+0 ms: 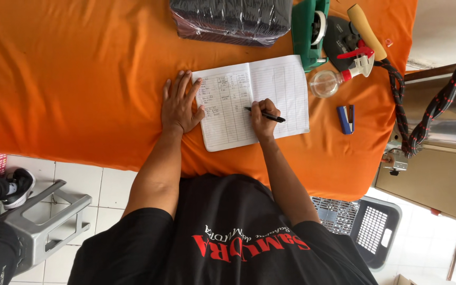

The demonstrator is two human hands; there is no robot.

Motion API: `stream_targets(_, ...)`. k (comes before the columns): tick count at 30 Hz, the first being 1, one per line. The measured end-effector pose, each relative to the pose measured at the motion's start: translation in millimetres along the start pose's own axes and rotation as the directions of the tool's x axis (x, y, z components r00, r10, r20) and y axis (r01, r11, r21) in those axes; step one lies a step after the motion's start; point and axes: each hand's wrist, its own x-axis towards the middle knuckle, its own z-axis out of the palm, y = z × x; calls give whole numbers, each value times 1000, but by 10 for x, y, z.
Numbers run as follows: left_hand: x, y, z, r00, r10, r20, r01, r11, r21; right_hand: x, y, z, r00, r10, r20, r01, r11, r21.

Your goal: The person wraps a black garment in clear plastic film by hand, uses a pen to write in a logbook, and places the package into a blue plastic laundry basket.

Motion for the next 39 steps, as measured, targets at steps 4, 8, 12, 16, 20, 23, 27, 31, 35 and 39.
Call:
stream_targets(4,-5,-5,17,1000,-8,6,8,1000,0,0,-23,-5,1000,1,0,-1,1000,-3)
stream_targets(8,5,-12,21,1000,0,-10,0,1000,3,15,-31,1,1000,-10,3,10,1000,2)
stream_targets(12,-2,-10,17,999,6,-34,-5,1000,9,7,-10,-1,1000,4,9,-3,1000,-7)
stream_targets(16,-23,-16,43,999,10,-32,-10,1000,14,-7,6,-31,1000,2,22,-1,1000,-22)
stream_targets(20,-2,-22,40,999,6,-37,-6,1000,24,7,-11,-26,1000,9,-5,-9,1000,-17)
stream_targets(23,0,-18,40,999,7,-38,-6,1000,22,4,-21,-23,1000,18,-18,-19,999,-29)
stream_targets(27,-2,-29,50,1000,5,-29,-5,1000,12,12,37,3,1000,12,-10,-13,997,-79)
stream_targets(31,-4,-27,52,999,4,-33,-3,1000,19,-11,49,-7,1000,9,-29,-11,997,-74)
stream_targets(35,-3,-20,44,999,8,-35,-7,1000,20,-5,56,-22,1000,-6,-19,4,995,-104)
stream_targets(39,17,-34,43,999,16,-48,-15,1000,18,0,42,10,998,-14,-56,7,992,-123)
